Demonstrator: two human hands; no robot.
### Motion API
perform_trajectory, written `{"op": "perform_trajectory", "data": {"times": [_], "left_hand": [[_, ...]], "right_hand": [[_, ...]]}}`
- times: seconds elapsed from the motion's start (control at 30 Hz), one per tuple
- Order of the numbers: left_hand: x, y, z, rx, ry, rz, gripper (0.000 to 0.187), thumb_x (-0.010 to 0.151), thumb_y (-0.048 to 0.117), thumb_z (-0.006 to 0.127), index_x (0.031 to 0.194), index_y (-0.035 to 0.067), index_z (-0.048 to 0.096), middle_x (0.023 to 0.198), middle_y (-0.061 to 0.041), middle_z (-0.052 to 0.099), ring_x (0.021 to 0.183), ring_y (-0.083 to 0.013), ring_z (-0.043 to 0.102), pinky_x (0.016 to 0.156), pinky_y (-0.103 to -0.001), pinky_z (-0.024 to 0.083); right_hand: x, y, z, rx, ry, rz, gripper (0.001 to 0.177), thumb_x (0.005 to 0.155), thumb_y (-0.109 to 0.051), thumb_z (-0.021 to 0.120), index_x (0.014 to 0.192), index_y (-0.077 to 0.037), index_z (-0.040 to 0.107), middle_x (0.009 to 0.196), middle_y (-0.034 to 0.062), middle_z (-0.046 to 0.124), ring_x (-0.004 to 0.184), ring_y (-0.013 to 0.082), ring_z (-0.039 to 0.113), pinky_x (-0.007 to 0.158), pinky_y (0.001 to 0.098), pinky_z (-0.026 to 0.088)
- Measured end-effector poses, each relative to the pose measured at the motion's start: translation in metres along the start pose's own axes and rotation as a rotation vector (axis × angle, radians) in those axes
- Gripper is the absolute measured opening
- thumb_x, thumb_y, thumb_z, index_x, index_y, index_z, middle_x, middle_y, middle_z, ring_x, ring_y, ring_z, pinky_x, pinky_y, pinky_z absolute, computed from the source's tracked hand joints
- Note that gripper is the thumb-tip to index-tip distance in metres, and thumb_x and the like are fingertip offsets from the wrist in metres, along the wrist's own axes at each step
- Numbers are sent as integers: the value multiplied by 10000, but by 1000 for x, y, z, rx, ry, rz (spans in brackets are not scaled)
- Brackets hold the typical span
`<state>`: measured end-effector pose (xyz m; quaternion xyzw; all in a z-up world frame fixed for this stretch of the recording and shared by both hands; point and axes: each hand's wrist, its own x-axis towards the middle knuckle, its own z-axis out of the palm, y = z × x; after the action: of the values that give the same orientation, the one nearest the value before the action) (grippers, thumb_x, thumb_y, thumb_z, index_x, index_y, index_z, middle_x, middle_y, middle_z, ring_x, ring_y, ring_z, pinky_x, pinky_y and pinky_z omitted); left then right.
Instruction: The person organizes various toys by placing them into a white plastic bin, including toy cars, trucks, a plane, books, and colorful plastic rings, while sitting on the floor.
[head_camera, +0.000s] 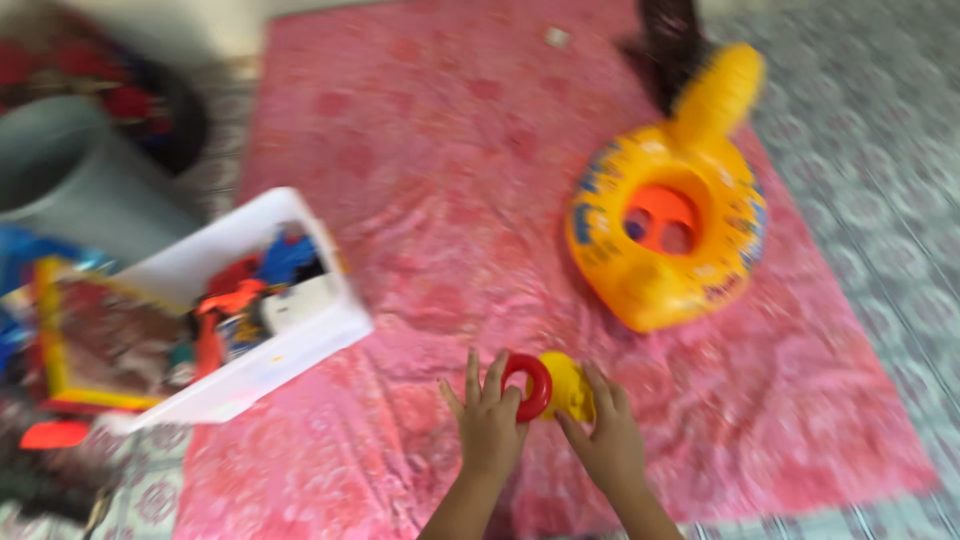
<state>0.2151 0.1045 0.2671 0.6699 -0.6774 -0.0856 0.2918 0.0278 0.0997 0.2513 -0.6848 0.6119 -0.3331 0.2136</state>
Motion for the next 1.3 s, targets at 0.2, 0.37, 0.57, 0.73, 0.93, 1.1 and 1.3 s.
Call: {"op": "perform_trajectory", "data": {"times": [0.2, 0.37, 0.57, 0.73, 0.93, 1.1, 1.3], "left_hand": [[-45, -101, -47, 50, -92, -444, 452, 718, 251, 768, 1122, 97, 639, 1470, -128, 402, 1475, -365, 190, 1121, -807, 54], [-89, -192, -63, 136, -67, -706, 463, 826, 331, 697, 1227, 126, 589, 1528, -120, 308, 1498, -393, 88, 1092, -840, 36], [-80, -306, -92, 327, -27, -857, 359, 891, 355, 663, 1202, 183, 614, 1521, -109, 313, 1522, -418, 94, 1098, -837, 67], [-29, -376, -133, 308, 88, -843, 529, 884, 348, 690, 1383, 263, 539, 1626, -75, 208, 1550, -386, 65, 1154, -782, 84], [-6, -390, -147, 303, 25, -772, 772, 866, 310, 707, 1556, 313, 361, 1707, -68, 51, 1566, -387, 13, 1175, -731, 90], [-29, -371, -127, 242, -70, -823, 833, 858, 331, 712, 1584, 311, 303, 1691, -75, 11, 1554, -402, -53, 1141, -780, 34], [-42, -351, -91, 236, -216, -840, 851, 870, 401, 696, 1590, 242, 271, 1698, -98, -30, 1554, -416, -87, 1146, -789, -1]], "right_hand": [[-16, 4, 142, 630, -275, 562, 680, 832, -339, 775, 1431, -203, 482, 1136, 138, 652, 926, 218, 631, 786, 346, 536], [-18, -18, 250, 1153, -625, 921, 441, 931, -494, 718, 1200, -174, 576, 940, 141, 656, 718, 236, 594, 550, 349, 457], [21, -106, 384, 940, -766, 1091, 411, 921, -476, 676, 1218, -200, 611, 987, 78, 671, 795, 186, 631, 683, 325, 543], [88, -193, 444, 1063, -965, 940, 669, 1033, -544, 555, 1516, -105, 411, 1436, 154, 556, 1221, 276, 570, 998, 423, 465], [100, -238, 446, 1048, -1010, 814, 680, 975, -445, 449, 1590, -230, 251, 1612, 67, 400, 1440, 303, 440, 1190, 475, 339], [72, -204, 437, 1040, -1074, 855, 679, 1019, -484, 423, 1573, -105, 320, 1560, 154, 490, 1425, 312, 472, 1184, 465, 349], [59, -159, 417, 907, -1011, 860, 650, 1018, -481, 423, 1547, -104, 411, 1531, 167, 521, 1405, 333, 480, 1157, 473, 362]]}}
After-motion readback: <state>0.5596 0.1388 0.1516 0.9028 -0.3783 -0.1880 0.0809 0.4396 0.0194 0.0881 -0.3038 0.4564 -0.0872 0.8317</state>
